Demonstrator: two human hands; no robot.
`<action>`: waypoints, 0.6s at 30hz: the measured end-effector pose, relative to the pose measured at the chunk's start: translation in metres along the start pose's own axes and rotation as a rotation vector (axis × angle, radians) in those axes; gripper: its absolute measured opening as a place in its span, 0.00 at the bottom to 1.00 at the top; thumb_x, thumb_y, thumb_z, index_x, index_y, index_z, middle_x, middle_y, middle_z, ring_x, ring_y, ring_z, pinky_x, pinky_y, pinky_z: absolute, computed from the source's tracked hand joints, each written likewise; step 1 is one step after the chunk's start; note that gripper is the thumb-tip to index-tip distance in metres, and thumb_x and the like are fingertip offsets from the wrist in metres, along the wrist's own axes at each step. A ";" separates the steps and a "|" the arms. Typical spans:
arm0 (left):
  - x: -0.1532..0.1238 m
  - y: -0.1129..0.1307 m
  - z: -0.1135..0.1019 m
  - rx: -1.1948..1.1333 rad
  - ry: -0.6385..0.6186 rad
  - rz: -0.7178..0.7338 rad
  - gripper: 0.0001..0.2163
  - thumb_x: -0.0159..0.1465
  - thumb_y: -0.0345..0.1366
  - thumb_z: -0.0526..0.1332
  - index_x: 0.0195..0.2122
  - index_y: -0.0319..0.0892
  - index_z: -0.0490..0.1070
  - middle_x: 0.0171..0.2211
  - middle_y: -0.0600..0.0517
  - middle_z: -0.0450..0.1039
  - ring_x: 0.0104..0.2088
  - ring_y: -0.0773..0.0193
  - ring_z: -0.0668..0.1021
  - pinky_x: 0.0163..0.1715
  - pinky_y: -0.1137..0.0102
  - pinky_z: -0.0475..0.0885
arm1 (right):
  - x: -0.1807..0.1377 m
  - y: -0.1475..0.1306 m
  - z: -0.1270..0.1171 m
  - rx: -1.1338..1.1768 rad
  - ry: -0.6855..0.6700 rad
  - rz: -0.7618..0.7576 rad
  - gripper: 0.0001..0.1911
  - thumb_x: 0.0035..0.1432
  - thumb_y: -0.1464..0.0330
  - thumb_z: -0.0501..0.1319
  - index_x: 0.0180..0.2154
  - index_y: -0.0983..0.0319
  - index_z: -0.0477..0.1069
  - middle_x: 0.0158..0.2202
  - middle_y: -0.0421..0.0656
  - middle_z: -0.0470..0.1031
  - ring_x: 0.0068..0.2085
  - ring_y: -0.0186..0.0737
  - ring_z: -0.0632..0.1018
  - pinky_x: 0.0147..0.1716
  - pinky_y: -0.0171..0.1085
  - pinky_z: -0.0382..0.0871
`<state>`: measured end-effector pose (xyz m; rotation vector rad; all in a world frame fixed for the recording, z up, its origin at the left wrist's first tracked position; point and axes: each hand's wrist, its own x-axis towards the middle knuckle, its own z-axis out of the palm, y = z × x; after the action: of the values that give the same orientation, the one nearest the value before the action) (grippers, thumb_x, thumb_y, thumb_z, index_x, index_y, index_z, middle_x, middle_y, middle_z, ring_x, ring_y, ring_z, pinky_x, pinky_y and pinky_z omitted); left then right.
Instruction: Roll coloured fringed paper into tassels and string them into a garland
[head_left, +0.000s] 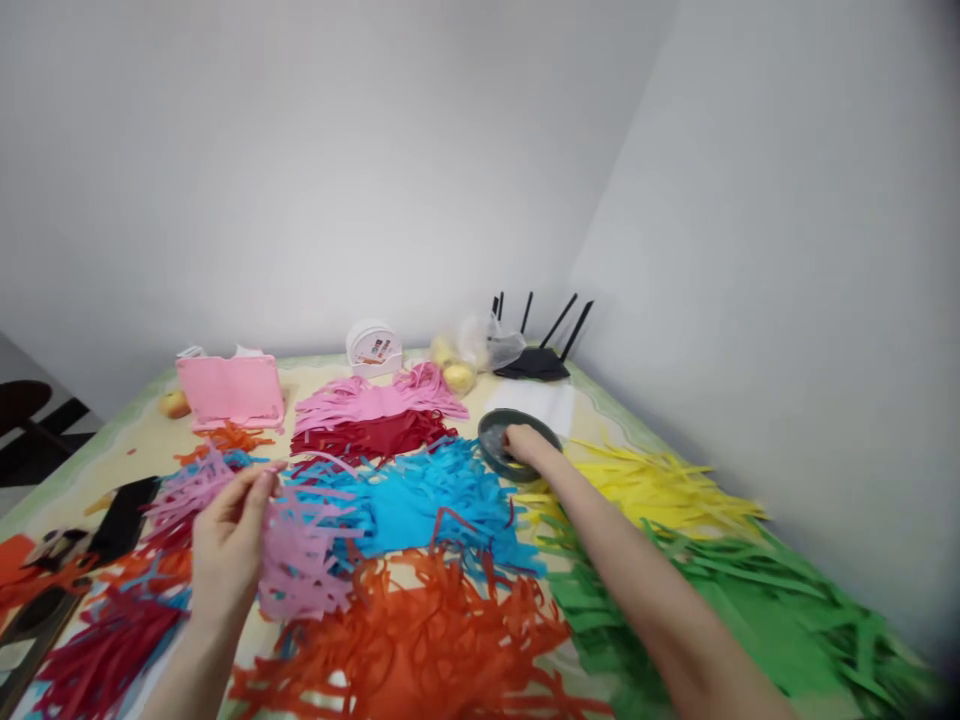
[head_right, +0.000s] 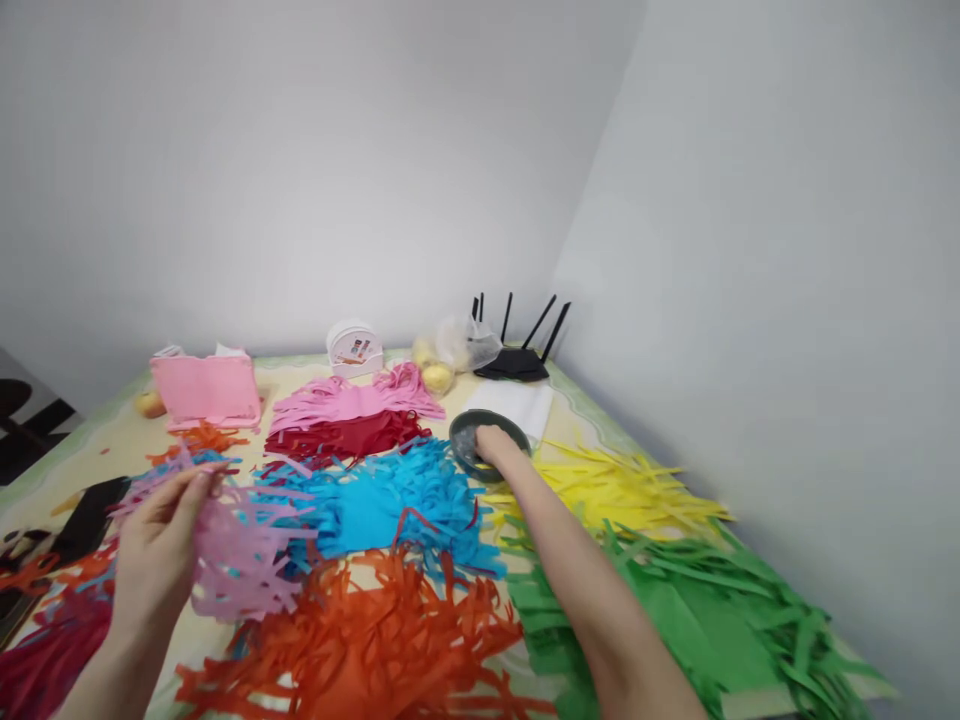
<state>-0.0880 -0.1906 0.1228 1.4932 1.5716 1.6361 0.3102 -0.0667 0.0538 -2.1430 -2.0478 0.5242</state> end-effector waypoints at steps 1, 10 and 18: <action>-0.005 -0.001 0.001 0.035 -0.070 0.005 0.12 0.59 0.45 0.63 0.34 0.41 0.78 0.34 0.50 0.78 0.38 0.59 0.77 0.43 0.69 0.71 | 0.005 0.006 0.008 -0.022 -0.031 0.017 0.17 0.63 0.65 0.61 0.50 0.66 0.69 0.50 0.49 0.71 0.46 0.44 0.76 0.44 0.45 0.73; -0.029 -0.002 0.045 -0.090 -0.374 -0.101 0.08 0.60 0.40 0.63 0.31 0.40 0.73 0.27 0.52 0.76 0.30 0.63 0.77 0.34 0.71 0.71 | 0.017 0.022 0.029 0.006 -0.048 0.030 0.15 0.63 0.64 0.60 0.49 0.65 0.69 0.48 0.48 0.72 0.45 0.43 0.76 0.44 0.45 0.73; -0.035 0.004 0.053 -0.187 -0.431 -0.145 0.08 0.60 0.40 0.63 0.31 0.40 0.72 0.26 0.53 0.73 0.29 0.64 0.76 0.33 0.72 0.70 | -0.031 -0.028 0.002 0.449 0.223 -0.176 0.07 0.61 0.64 0.58 0.37 0.61 0.67 0.35 0.46 0.79 0.37 0.43 0.80 0.39 0.39 0.72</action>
<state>-0.0292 -0.1981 0.1010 1.4719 1.2232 1.2383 0.2822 -0.0957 0.0662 -1.6659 -1.7719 0.6186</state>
